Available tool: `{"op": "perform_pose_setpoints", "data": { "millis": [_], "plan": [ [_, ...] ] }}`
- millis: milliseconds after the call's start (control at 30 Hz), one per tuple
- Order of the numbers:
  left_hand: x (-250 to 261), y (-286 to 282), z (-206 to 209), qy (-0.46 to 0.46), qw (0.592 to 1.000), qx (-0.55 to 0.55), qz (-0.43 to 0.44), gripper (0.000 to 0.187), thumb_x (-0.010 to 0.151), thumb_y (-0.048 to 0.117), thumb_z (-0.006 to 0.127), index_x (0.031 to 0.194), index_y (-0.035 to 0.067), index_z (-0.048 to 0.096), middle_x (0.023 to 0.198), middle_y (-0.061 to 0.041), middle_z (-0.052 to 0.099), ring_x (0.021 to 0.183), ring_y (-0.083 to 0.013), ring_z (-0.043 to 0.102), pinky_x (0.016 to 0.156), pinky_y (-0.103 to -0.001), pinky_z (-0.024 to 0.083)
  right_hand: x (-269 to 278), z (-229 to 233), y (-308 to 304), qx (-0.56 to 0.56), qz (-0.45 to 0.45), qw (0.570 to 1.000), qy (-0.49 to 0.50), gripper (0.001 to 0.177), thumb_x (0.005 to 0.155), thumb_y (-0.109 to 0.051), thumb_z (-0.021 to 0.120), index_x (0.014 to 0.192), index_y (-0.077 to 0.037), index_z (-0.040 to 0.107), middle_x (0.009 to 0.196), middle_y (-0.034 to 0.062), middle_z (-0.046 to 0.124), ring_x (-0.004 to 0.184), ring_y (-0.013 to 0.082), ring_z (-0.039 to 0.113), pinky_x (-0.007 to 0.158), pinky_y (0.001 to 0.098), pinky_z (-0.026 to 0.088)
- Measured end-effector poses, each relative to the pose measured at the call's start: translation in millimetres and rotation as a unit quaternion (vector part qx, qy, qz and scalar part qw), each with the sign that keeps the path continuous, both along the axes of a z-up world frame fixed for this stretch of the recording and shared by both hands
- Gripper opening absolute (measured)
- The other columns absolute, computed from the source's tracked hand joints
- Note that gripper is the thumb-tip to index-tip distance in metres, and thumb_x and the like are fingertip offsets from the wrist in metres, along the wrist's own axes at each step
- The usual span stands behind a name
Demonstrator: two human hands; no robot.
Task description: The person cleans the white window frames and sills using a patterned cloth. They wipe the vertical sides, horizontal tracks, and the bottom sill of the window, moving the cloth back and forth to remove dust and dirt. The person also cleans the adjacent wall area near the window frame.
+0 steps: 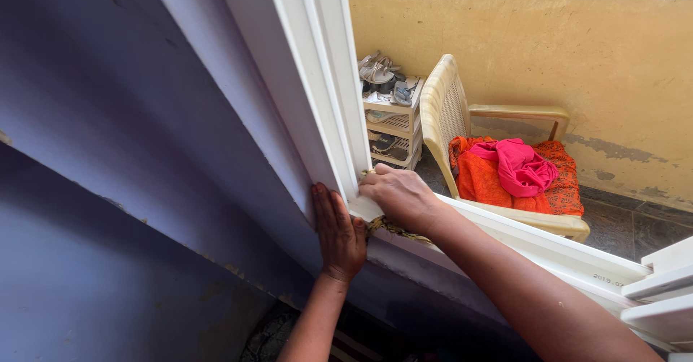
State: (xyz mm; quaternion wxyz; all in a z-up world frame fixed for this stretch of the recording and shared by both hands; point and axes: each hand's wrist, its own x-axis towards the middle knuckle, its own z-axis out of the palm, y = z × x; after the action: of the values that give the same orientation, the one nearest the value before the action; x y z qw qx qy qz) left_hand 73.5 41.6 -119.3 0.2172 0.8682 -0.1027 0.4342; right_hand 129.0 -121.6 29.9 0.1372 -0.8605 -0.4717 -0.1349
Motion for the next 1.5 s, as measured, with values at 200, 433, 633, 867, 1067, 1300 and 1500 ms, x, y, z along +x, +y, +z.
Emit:
{"op": "perform_pose_setpoints", "data": {
  "millis": [200, 433, 633, 867, 1067, 1300, 1500],
  "plan": [
    [-9.5, 12.4, 12.8, 0.009, 0.997, -0.002, -0.073, 0.073, 0.112, 0.045, 0.03, 0.165, 0.003, 0.003, 0.17, -0.032, 0.005, 0.159, -0.0511, 0.007, 0.13, -0.058, 0.012, -12.9, 14.5, -3.6, 0.17, -0.054, 0.984, -0.013, 0.026, 0.084, -0.002, 0.066, 0.109, -0.007, 0.071, 0.115, 0.007, 0.071, 0.095, 0.0274, 0.07, 0.078, 0.0382, 0.056],
    [-10.5, 31.3, 18.1, 0.017, 0.992, 0.014, -0.127, 0.071, 0.112, 0.046, 0.026, 0.164, 0.001, 0.007, 0.17, -0.03, 0.008, 0.159, -0.0503, 0.009, 0.13, -0.057, 0.013, -18.8, 9.0, 25.5, 0.045, -0.027, 0.999, -0.002, 0.038, 0.072, 0.003, 0.062, 0.108, -0.006, 0.07, 0.117, 0.0107, 0.067, 0.098, 0.0348, 0.071, 0.078, 0.0432, 0.057],
    [-4.3, 39.4, 8.7, -0.005, 0.988, 0.013, -0.153, 0.069, 0.113, 0.046, 0.023, 0.162, -0.002, 0.018, 0.168, -0.033, 0.016, 0.157, -0.0524, 0.016, 0.13, -0.058, 0.018, -9.8, 19.6, 45.9, -0.177, -0.131, 0.975, 0.003, 0.017, 0.08, -0.007, 0.063, 0.092, -0.012, 0.074, 0.101, 0.0063, 0.071, 0.093, 0.0293, 0.069, 0.079, 0.0473, 0.053],
    [1.2, 47.2, 4.3, -0.023, 0.985, 0.01, -0.168, 0.072, 0.112, 0.049, 0.02, 0.158, -0.006, 0.025, 0.164, -0.035, 0.019, 0.154, -0.0543, 0.018, 0.128, -0.059, 0.02, -40.8, 17.4, -3.2, -0.194, -0.327, 0.923, 0.058, 0.009, 0.086, -0.012, 0.063, 0.091, -0.01, 0.069, 0.091, 0.0109, 0.071, 0.099, 0.0288, 0.067, 0.081, 0.0432, 0.055],
    [3.1, 48.8, 3.3, -0.033, 0.979, -0.011, -0.201, 0.076, 0.112, 0.052, 0.013, 0.158, -0.007, 0.028, 0.165, -0.036, 0.019, 0.155, -0.0534, 0.018, 0.128, -0.06, 0.02, -67.9, 67.6, -54.4, -0.1, -0.458, 0.872, 0.144, 0.014, 0.087, -0.02, 0.065, 0.087, -0.01, 0.075, 0.091, 0.0082, 0.073, 0.097, 0.0279, 0.067, 0.085, 0.044, 0.054],
    [1.1, 54.4, 2.0, -0.007, 0.973, -0.033, -0.229, 0.074, 0.111, 0.052, 0.018, 0.158, -0.004, 0.029, 0.164, -0.035, 0.019, 0.156, -0.0539, 0.017, 0.128, -0.06, 0.019, -54.8, 23.6, 41.0, 0.193, -0.236, 0.927, 0.218, 0.011, 0.081, -0.013, 0.075, 0.09, -0.008, 0.075, 0.088, 0.0094, 0.072, 0.087, 0.0288, 0.07, 0.079, 0.0399, 0.056],
    [3.8, 55.5, -7.8, -0.008, 0.977, -0.011, -0.212, 0.073, 0.111, 0.052, 0.018, 0.16, -0.002, 0.027, 0.167, -0.032, 0.018, 0.156, -0.0528, 0.017, 0.128, -0.061, 0.02, -67.7, 13.7, 49.9, 0.109, -0.15, 0.973, 0.137, 0.028, 0.078, -0.006, 0.073, 0.106, -0.009, 0.069, 0.098, 0.0108, 0.069, 0.099, 0.0355, 0.065, 0.084, 0.0426, 0.053]
  ]
}}
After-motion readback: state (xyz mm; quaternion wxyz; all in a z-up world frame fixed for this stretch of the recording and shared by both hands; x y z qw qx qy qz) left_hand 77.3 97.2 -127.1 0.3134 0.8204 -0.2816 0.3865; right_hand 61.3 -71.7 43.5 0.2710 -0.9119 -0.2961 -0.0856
